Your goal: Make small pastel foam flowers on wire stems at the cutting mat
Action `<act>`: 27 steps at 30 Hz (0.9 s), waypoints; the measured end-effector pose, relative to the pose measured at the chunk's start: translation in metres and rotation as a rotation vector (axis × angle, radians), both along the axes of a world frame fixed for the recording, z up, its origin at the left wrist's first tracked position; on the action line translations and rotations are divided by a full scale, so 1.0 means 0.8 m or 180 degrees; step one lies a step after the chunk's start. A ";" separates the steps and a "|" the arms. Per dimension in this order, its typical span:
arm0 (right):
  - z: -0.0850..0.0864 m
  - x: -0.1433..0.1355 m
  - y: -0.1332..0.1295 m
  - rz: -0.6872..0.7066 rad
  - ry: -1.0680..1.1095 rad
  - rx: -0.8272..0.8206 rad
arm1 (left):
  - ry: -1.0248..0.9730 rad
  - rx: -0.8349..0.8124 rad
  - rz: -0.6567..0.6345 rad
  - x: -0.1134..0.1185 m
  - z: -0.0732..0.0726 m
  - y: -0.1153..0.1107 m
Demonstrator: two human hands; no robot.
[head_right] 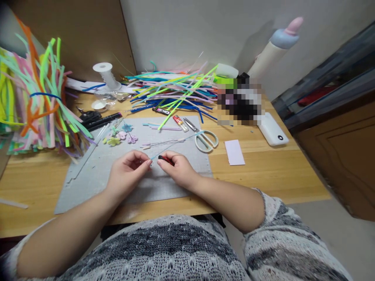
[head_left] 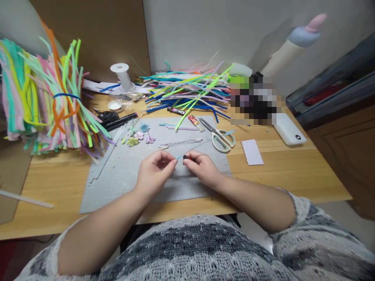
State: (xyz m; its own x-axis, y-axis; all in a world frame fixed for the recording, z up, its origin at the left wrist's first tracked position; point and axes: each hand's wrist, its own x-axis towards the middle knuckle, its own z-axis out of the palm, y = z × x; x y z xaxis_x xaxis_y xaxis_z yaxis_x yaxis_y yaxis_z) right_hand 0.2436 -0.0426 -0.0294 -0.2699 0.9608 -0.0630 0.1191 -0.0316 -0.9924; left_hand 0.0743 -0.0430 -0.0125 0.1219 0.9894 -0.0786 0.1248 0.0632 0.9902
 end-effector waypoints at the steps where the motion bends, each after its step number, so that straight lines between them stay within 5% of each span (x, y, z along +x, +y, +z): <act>1: 0.000 0.000 0.000 -0.0019 0.0040 -0.0035 | 0.0007 0.0019 0.0032 0.000 0.001 0.000; 10: -0.012 -0.003 0.000 -0.0335 0.0276 -0.0135 | 0.0159 0.0126 -0.0006 -0.001 0.001 0.000; 21: -0.014 -0.003 0.001 -0.0209 0.0396 -0.0218 | 0.0140 0.0144 -0.0011 -0.002 -0.002 0.000; 27: -0.012 -0.001 0.001 -0.0253 0.0171 0.0103 | 0.0140 0.0102 0.0002 -0.001 0.000 0.000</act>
State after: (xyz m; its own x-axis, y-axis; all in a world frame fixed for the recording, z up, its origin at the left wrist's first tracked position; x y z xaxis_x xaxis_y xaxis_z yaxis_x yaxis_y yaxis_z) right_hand 0.2426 -0.0416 -0.0393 -0.1947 0.9807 -0.0192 0.0641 -0.0068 -0.9979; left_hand 0.0731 -0.0430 -0.0125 0.1185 0.9916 -0.0522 0.1683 0.0317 0.9852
